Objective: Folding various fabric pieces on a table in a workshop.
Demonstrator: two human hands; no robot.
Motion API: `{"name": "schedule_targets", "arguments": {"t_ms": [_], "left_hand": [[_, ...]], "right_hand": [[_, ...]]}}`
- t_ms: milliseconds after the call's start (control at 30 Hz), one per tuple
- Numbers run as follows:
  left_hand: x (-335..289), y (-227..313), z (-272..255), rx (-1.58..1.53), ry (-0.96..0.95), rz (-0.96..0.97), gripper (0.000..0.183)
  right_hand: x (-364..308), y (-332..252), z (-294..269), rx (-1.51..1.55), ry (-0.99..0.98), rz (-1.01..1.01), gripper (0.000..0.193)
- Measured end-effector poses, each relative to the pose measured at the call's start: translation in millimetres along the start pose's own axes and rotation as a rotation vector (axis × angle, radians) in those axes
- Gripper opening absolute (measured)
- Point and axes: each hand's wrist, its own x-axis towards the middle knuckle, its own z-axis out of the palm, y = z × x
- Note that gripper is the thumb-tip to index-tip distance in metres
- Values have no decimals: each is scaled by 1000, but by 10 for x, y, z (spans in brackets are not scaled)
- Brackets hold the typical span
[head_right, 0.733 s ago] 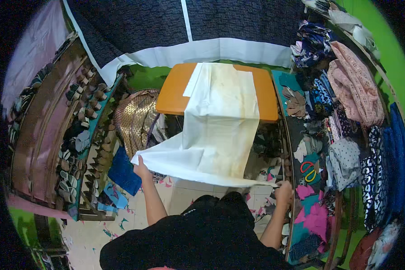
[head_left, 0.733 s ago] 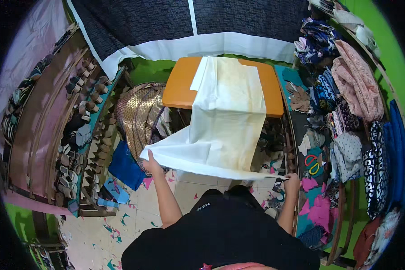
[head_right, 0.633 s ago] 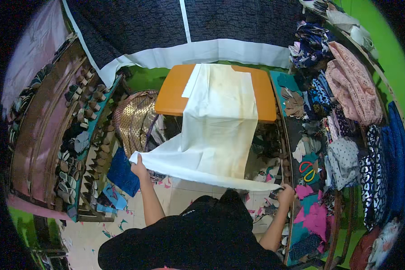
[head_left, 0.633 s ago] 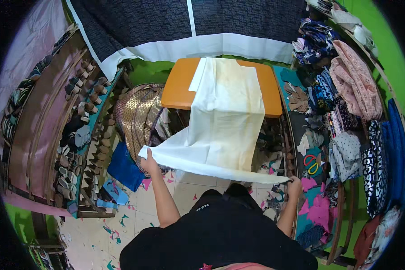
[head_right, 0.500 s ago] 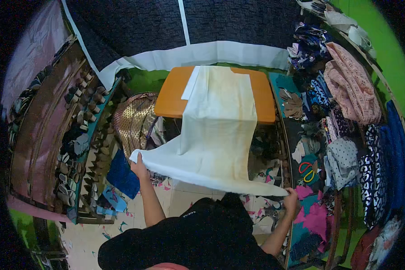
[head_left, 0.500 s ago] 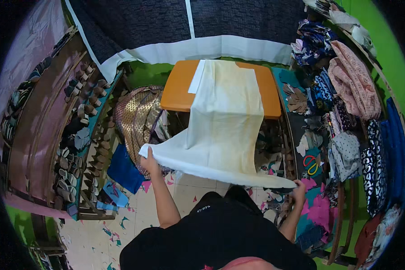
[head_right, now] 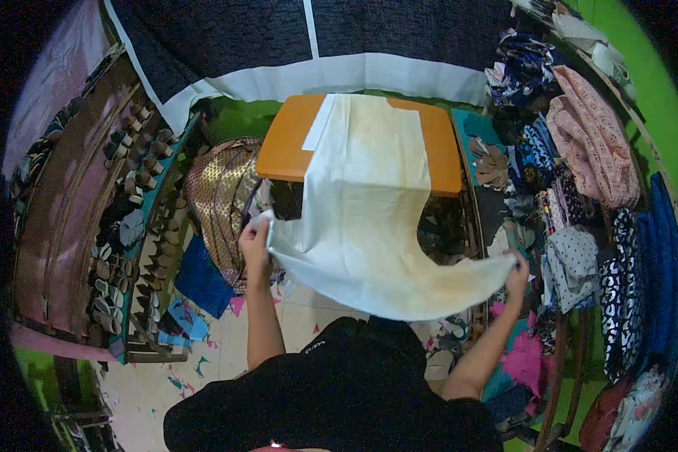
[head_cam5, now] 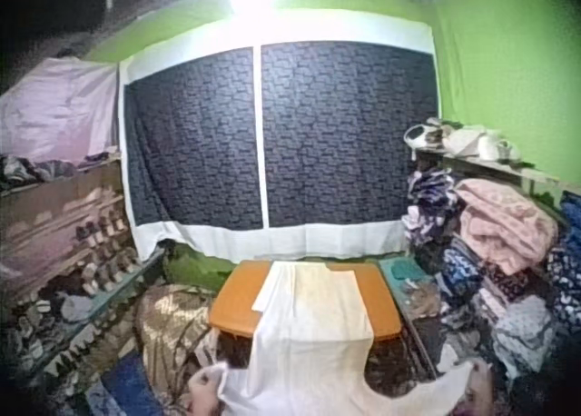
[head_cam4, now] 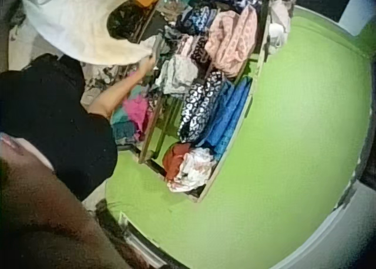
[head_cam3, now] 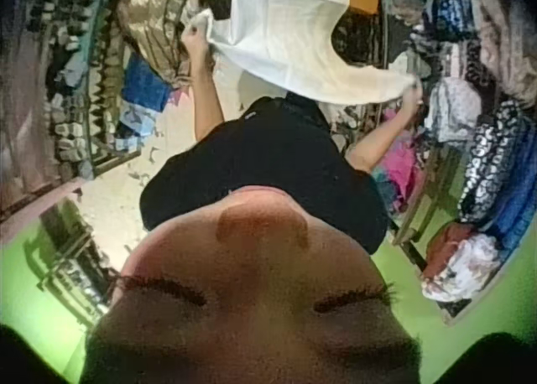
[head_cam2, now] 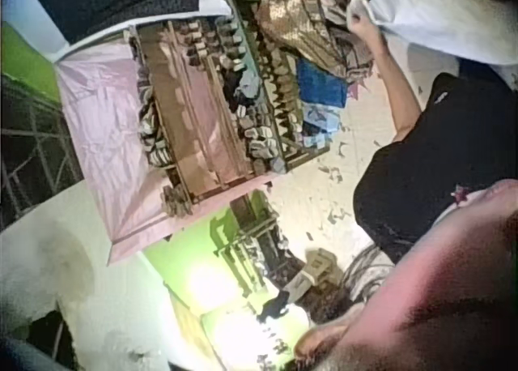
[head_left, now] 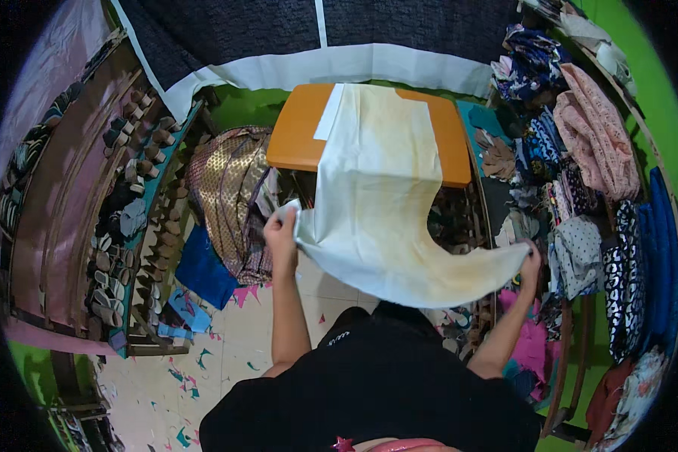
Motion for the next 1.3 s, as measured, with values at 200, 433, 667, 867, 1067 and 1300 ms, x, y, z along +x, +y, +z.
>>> {"name": "schedule_targets", "arguments": {"t_ms": [200,433,667,867,1067,1300], "left_hand": [[-58,149,710,-166,-291,-68,19],[286,178,1164,96,-249,21,13],[684,76,1620,191,-98,121,16],[833,113,1855,312,-19,153,18],[964,-53,1881,374,-2,212,19],[1041,-71,1970,202,112,281,41]], "right_hand": [[936,-1066,1833,322,-314,13,14],[832,-2273,3262,325,-941,-214,11],[1322,-2150,3579,348,-991,-300,13],[1643,-2158,3671,371,-1068,-363,7],[1751,-2196,3828,399,-990,-545,12],[1867,-2348,4130,276,-1009,-758,14]]}}
